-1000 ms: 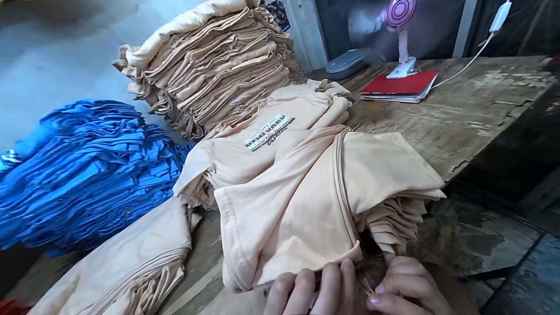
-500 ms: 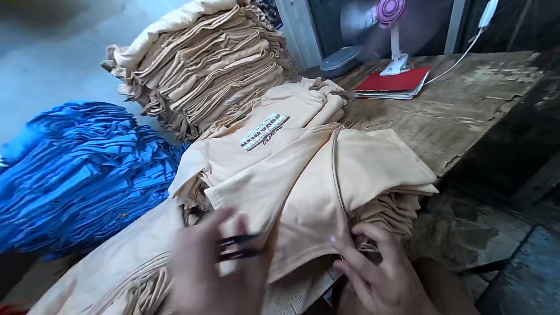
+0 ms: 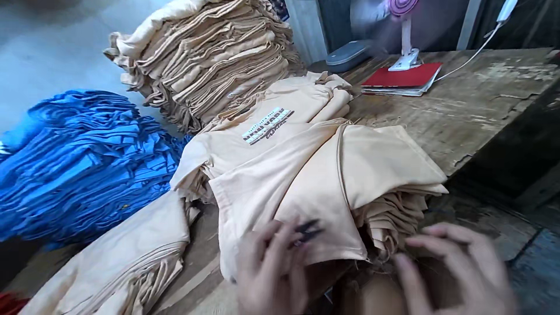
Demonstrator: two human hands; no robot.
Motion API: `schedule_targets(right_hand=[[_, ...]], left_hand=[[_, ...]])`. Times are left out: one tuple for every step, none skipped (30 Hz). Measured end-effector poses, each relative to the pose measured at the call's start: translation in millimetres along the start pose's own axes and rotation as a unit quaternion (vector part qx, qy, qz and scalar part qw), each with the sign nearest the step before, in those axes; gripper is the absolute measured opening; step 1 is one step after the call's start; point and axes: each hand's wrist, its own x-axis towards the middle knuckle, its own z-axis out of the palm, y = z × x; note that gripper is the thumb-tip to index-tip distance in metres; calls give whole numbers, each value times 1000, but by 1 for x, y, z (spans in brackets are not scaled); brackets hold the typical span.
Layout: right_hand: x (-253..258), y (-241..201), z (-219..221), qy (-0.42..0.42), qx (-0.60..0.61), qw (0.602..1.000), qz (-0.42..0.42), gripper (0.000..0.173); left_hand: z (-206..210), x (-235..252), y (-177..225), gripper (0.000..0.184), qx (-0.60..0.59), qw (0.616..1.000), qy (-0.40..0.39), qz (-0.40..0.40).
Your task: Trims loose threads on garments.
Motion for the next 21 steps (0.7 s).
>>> schedule_targets(right_hand=[[-3, -10, 12, 8, 17, 1000, -9, 41], [-6, -17, 25, 22, 25, 999, -18, 43], [-9, -18, 37, 43, 23, 999, -23, 35], [-12, -17, 45, 66, 20, 997, -24, 23], [-14, -13, 49, 80, 22, 996, -22, 19], [-15, -10, 49, 86, 31, 996, -19, 17], [-16, -8, 48, 89, 46, 995, -18, 16], [-18, -7, 46, 92, 59, 994, -21, 15], [-21, -8, 44, 94, 69, 993, -28, 15], [-23, -9, 44, 99, 75, 992, -38, 14], [-24, -10, 44, 104, 75, 991, -49, 14], [-25, -12, 46, 104, 71, 990, -59, 14], [-26, -13, 46, 99, 63, 991, -65, 14], [-27, -13, 47, 89, 54, 992, -67, 14], [-28, -11, 47, 79, 43, 994, -64, 14], [-29, -8, 47, 72, 34, 995, -60, 15], [-29, -5, 47, 70, 26, 996, -57, 15], [-30, -2, 48, 72, 23, 996, -57, 16], [-31, -1, 50, 77, 21, 995, -61, 18], [-31, -2, 53, 84, 18, 994, -68, 22], [-31, -4, 57, 93, 16, 993, -77, 26]], left_hand=[[4, -5, 10, 33, -7, 1000, -13, 14], [8, -9, 18, 29, -6, 999, -23, 31], [10, -12, 23, 24, 4, 998, -31, 53], [12, -15, 27, 20, 21, 996, -34, 74], [13, -17, 28, 17, 36, 994, -36, 92], [13, -18, 29, 17, 48, 993, -35, 105], [13, -19, 31, 17, 58, 991, -32, 114], [13, -19, 33, 19, 64, 990, -31, 120], [15, -19, 35, 20, 66, 989, -32, 126], [18, -19, 37, 20, 67, 988, -33, 132], [21, -18, 37, 20, 66, 988, -31, 138], [25, -17, 37, 19, 64, 988, -28, 139], [26, -16, 36, 19, 60, 989, -25, 135], [27, -15, 35, 18, 56, 990, -22, 127], [26, -14, 34, 18, 49, 992, -25, 114], [24, -15, 33, 19, 39, 994, -30, 97], [24, -16, 31, 22, 33, 995, -39, 82], [25, -18, 26, 27, 34, 996, -45, 75], [26, -21, 20, 28, 39, 995, -52, 78], [28, -25, 12, 23, 40, 994, -54, 85], [28, -27, 5, 18, 30, 994, -53, 90]])
